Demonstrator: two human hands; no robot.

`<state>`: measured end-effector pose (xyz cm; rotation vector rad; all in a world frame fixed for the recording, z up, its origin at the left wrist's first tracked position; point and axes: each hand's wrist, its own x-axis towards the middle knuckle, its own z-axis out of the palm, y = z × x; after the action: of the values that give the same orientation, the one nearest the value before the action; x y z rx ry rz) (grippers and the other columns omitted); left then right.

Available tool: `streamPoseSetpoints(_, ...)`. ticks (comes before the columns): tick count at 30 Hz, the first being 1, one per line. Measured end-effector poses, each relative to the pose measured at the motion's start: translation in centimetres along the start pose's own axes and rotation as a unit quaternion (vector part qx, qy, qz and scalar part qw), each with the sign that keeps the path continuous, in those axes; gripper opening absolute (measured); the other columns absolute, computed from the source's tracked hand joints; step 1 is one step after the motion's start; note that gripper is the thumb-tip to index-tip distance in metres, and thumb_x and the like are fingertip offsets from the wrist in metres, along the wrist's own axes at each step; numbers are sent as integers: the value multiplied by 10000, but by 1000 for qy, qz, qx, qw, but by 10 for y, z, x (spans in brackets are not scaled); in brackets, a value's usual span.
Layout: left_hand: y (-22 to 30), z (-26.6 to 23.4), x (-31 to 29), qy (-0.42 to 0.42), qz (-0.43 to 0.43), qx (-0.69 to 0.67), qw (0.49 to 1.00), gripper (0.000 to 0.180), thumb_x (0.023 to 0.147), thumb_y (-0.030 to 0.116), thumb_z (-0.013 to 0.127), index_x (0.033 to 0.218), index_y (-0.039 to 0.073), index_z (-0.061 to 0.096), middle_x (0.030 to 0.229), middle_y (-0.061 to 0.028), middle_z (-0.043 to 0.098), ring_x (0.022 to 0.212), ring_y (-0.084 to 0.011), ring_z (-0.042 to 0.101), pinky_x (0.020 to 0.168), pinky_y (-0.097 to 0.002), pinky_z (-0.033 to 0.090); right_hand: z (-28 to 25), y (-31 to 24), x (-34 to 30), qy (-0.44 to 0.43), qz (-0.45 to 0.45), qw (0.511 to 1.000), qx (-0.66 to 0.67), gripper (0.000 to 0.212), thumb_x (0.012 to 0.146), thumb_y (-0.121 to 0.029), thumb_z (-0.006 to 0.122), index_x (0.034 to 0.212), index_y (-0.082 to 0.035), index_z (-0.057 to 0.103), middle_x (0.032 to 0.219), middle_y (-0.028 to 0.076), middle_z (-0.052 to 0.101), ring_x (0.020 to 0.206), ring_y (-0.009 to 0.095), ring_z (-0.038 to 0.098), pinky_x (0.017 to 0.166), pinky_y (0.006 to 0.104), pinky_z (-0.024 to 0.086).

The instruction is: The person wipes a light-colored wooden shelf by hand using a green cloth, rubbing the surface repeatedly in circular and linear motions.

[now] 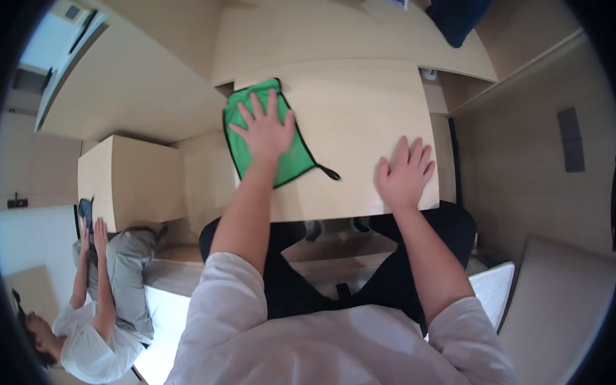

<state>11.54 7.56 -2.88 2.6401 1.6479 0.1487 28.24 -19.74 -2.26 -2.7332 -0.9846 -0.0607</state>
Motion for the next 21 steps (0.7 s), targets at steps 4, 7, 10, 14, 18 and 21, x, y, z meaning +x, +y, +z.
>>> streamPoseSetpoints(4, 8, 6, 91, -13, -68, 0, 998, 819, 1035, 716, 409, 1739, 325, 265, 1819, -141, 187, 1655, -496, 109, 1235, -798, 140, -2, 6, 2, 16, -4, 1000, -1, 799, 941, -437, 649, 1615, -50, 462, 1680, 326, 355, 1586, 552, 239, 1258, 719, 181)
streamPoseSetpoints(7, 10, 4, 143, -79, -125, -11, 989, 849, 1028, 751, 373, 1746, 316, 242, 1825, -134, 168, 1660, -489, 97, 1235, -777, 187, -2, 8, -1, 15, -2, 1000, 1, 809, 931, -431, 657, 1612, -41, 461, 1678, 334, 351, 1588, 559, 231, 1255, 727, 174)
streamPoseSetpoints(10, 4, 7, 169, -74, -130, -17, 989, 833, 1039, 750, 352, 1745, 322, 243, 1826, -130, 161, 1665, -472, 97, 1236, -771, 194, -5, 6, 0, -3, 1, 1000, 16, 814, 930, -425, 656, 1610, -26, 454, 1686, 338, 329, 1594, 566, 210, 1259, 730, 165)
streamPoseSetpoints(14, 3, 13, 151, -39, -102, 19, 994, 812, 1054, 725, 354, 1748, 323, 229, 1828, -140, 141, 1666, -469, 88, 1247, -783, 139, -9, 5, 1, -19, 8, 999, 29, 812, 937, -423, 651, 1618, -32, 444, 1693, 329, 320, 1611, 550, 184, 1272, 721, 142)
streamPoseSetpoints(18, 16, 14, 84, 8, -71, 26, 997, 822, 1047, 696, 403, 1750, 310, 223, 1823, -173, 134, 1666, -473, 77, 1232, -817, 91, -8, 8, 0, -14, 8, 999, 31, 812, 950, -436, 639, 1629, -40, 434, 1703, 325, 311, 1620, 538, 173, 1279, 710, 133)
streamPoseSetpoints(21, 13, 5, 14, -14, -55, 22, 998, 816, 1049, 663, 415, 1749, 283, 238, 1814, -191, 162, 1658, -492, 93, 1221, -834, 67, 0, 0, -2, -10, 1, 999, 41, 809, 962, -454, 622, 1637, -53, 427, 1717, 318, 299, 1624, 531, 168, 1284, 704, 127)
